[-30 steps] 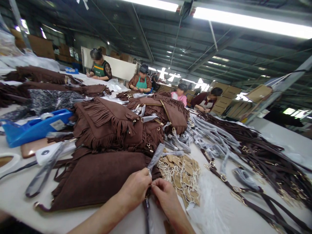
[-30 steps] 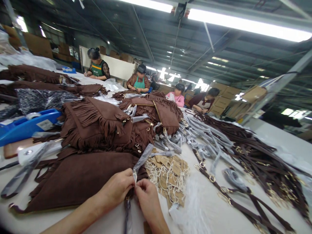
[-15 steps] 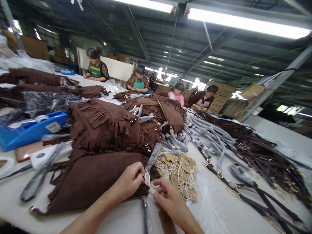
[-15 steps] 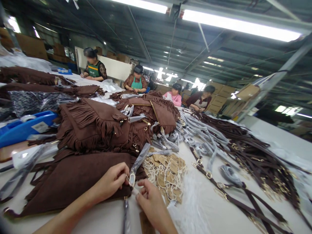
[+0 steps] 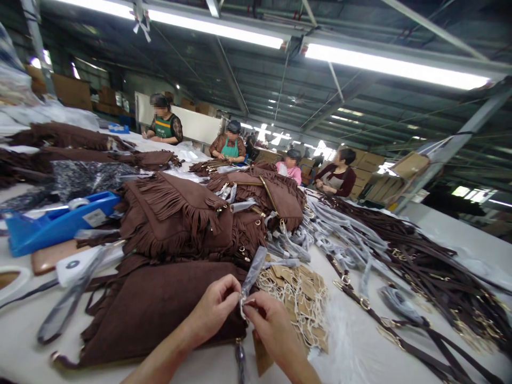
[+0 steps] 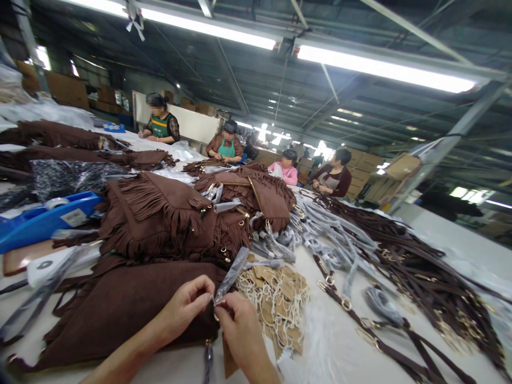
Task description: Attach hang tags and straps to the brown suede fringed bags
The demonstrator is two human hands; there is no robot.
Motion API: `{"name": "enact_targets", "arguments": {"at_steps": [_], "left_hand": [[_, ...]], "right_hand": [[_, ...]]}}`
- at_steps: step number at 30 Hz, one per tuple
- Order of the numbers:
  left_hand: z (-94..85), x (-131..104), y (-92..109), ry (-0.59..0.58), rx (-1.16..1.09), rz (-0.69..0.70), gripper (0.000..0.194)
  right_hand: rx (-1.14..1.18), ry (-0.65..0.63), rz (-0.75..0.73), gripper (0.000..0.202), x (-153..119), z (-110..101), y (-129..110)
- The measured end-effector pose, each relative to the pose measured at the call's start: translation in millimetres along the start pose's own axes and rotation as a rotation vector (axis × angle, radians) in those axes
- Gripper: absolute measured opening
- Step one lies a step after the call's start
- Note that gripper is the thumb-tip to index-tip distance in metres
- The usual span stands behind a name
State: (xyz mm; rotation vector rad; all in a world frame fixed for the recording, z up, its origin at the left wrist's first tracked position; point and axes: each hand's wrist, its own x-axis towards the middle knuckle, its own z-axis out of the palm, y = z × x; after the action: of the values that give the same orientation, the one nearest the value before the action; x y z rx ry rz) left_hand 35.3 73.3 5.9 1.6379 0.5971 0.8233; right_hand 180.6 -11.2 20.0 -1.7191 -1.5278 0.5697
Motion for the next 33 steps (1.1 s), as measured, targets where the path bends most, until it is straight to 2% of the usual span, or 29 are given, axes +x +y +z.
{"name": "enact_targets", "arguments": {"at_steps": [5,12,20,25,28,33], "left_hand": [[4.1,-0.6,-7.3,-0.023,-0.043,-0.081,0.016],[12.7,-3.6,-8.5,-0.014,0.097,-0.099,0.01],[18.8,-0.6,-9.4,0.0,0.116,-0.115,0.012],[16.0,-0.9,-10.6,0.015,0.054,-0.126,0.01],[15.7,0.4,-9.1,-0.008,-0.035,-0.152,0.006],[11.6,2.5,-3.1,-0.086,-0.238,-0.222,0.01]], "right_hand": [[0.088,-0.023,0.022,0.021,4.3,-1.5,6.8],[0.226,0.023,0.074,0.024,5.4,2.4,20.0],[0.13,0.075,0.05,0.026,2.1,1.7,9.1],[0.1,0.071,0.072,0.026,0.4,-0.8,18.8],[0.089,0.029,0.079,0.025,-1.1,-0.4,25.5],[0.177,-0.138,0.092,0.023,-4.0,-1.0,23.1]]}}
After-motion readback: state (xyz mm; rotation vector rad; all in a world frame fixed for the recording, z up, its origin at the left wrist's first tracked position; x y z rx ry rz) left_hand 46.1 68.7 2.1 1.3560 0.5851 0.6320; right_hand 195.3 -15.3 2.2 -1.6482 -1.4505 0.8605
